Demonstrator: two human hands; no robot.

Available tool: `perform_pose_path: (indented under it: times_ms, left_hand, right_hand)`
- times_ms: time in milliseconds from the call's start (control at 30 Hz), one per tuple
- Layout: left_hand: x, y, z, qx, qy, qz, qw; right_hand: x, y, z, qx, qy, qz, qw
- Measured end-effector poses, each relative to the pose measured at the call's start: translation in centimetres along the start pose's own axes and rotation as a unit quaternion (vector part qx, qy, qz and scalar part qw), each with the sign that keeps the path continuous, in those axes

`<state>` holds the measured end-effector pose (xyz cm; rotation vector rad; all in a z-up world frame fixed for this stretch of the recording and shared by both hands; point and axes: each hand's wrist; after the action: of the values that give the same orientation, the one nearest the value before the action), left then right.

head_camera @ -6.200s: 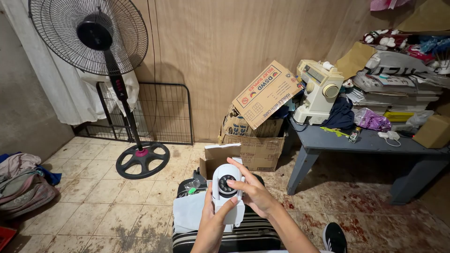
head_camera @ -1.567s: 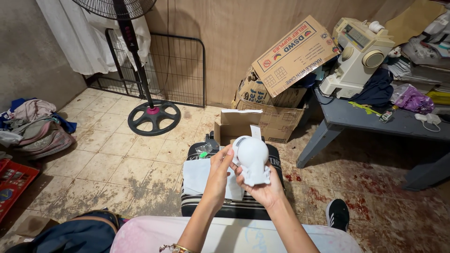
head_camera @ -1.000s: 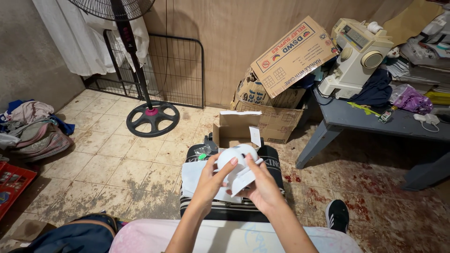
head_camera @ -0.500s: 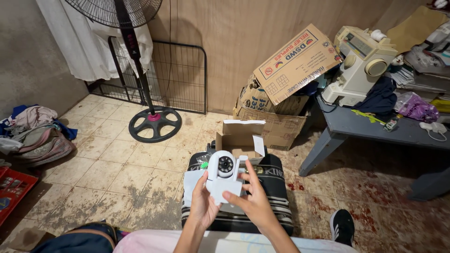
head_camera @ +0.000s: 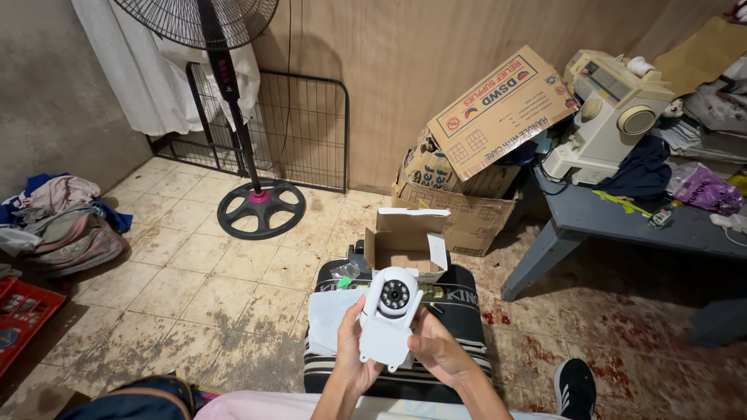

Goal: The person removes a white dome-shaped device from a box, wraps it in a white cloth, and places it back into the box along with small accessories. The person then closes the box and picks up a roll of tape and scissors.

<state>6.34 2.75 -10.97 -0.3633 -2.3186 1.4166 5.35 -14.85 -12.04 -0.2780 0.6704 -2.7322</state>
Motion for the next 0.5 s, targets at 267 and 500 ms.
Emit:
perform_pose_path:
  times_ms: [267,500]
  left_hand:
    - [-1.5,2.1,0.8,-0.244,0.015,-0.152,0.958]
    - [-3.5,5.4,0.5,-0.579,-0.336,-0.135,0.730]
  right_hand:
    - [0.0,-0.2,-0.4,-0.008,0.042,-0.038,0.998]
    - [0.6,0.3,0.2,-0.088,0.070,-0.078,0.991]
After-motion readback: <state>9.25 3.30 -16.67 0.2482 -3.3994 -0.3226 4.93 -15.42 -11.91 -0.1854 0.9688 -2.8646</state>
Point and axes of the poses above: each hand's wrist, its own x-axis away from the middle knuckle, its own y-axis out of the back of the hand, z = x × y, and after that the axes turned 1 degree about -z, right-handed
